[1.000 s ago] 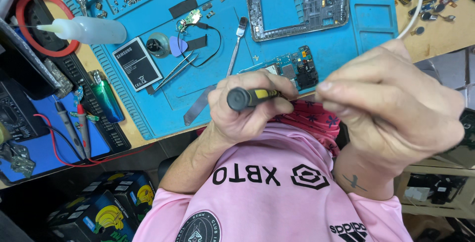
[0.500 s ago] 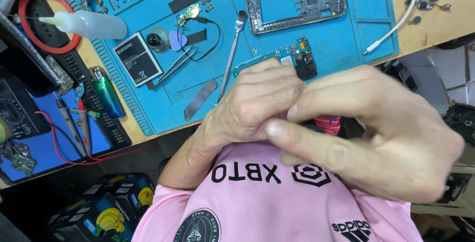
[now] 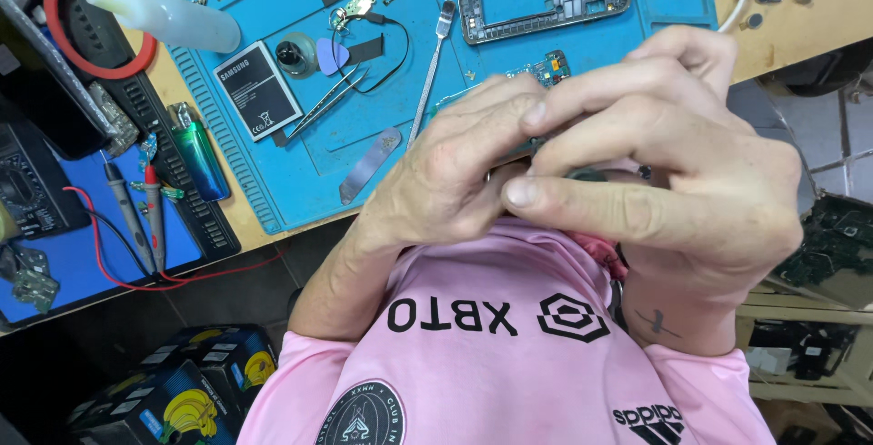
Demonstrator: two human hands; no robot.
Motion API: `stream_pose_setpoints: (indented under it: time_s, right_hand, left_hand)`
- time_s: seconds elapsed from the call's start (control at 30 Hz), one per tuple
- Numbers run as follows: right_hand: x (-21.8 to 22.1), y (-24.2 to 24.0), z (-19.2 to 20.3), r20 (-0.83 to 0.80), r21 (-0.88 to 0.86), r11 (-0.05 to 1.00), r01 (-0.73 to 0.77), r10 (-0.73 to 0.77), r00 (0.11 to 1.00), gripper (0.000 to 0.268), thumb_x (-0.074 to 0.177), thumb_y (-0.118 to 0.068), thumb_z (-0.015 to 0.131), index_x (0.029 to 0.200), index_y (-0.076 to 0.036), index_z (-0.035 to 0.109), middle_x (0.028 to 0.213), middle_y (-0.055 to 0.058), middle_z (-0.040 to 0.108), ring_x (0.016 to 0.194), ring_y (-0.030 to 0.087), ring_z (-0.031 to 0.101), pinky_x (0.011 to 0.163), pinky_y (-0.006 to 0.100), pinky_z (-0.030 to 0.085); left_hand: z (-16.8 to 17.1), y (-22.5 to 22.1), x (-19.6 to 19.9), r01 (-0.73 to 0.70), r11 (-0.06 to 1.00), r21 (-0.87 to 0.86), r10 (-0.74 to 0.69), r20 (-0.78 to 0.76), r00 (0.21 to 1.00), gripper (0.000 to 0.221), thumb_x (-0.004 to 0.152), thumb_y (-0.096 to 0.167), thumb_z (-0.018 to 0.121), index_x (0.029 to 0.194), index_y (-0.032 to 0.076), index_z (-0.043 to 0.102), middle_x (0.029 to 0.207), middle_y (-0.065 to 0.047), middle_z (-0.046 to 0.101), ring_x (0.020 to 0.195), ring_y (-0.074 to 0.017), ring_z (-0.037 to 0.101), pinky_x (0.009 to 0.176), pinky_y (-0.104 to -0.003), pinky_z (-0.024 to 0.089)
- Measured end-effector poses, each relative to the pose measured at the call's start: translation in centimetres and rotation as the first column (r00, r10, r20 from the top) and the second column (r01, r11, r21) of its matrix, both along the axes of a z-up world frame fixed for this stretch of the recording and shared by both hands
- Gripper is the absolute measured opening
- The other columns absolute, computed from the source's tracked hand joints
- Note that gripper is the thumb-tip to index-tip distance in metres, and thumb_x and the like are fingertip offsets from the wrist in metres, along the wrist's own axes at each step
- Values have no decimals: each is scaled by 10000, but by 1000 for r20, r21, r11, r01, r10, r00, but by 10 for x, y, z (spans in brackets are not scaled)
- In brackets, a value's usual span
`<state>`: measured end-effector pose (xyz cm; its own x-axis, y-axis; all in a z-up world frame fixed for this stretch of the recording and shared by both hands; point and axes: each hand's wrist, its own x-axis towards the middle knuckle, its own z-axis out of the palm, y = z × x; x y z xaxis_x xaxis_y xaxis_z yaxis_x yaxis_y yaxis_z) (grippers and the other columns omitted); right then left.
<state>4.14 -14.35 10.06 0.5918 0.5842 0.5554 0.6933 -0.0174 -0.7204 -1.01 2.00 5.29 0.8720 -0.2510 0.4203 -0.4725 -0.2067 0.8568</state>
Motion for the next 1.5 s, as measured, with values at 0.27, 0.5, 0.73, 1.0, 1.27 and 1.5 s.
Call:
stream_pose_setpoints:
  time_s: [0.27,0.5,0.73,1.0,1.27,1.5]
  right_hand:
    - [-1,3,-3,-28,50,999,-12,13,1000,249,1019,-26,499,892,-25,713,874,150,654,996,461,679,960,585,373]
    - [1,6,-3,-32,52,999,-13,14,999,219,1001,-21,550,893,-38,740,864,120,596,944,387,672,926,527,391]
    - [5,3,-11,-28,29,996,-88,89,996,131,972,-163,619,971,-92,730,1066,170,597,1139,501,711,988,554,431]
    - [0,2,-17,-99,69,996,51,-44,994,193,1118,-107,493,1200,40,585,1260,353,681,1215,536,776,1092,557,481]
    - [22,-20,-57,-93,-318,948,30,-63,994,239,1075,-139,624,1167,56,730,1056,148,753,980,301,671,966,428,381]
    - [18,-12,-68,-102,-346,938,30,-70,992,53,1024,-55,752,1058,-15,763,963,104,738,849,241,636,926,404,334]
  left_hand:
    - [-8,-4,-6,-150,988,29,150,1,989,270,1111,279,422,1129,22,501,1125,-118,621,990,-322,649,927,-426,475]
    - [-12,-5,-3,-231,970,72,228,46,972,314,1032,300,572,1047,-13,551,935,-135,612,834,-307,612,830,-417,472]
    - [-9,-4,-3,-272,962,20,269,97,958,158,1053,159,562,970,25,572,938,-69,706,848,-288,684,823,-418,553]
    - [10,11,-8,-205,975,-85,196,-102,975,36,1010,39,651,1037,28,630,1013,-86,748,920,-256,773,860,-330,612]
    - [-31,11,-16,-501,574,-648,397,-315,862,293,990,289,730,1072,74,548,926,-226,691,829,-384,737,743,-429,635]
    - [-48,15,-14,-525,468,-711,363,-387,848,301,984,286,754,1093,90,553,934,-230,697,786,-375,729,699,-429,636]
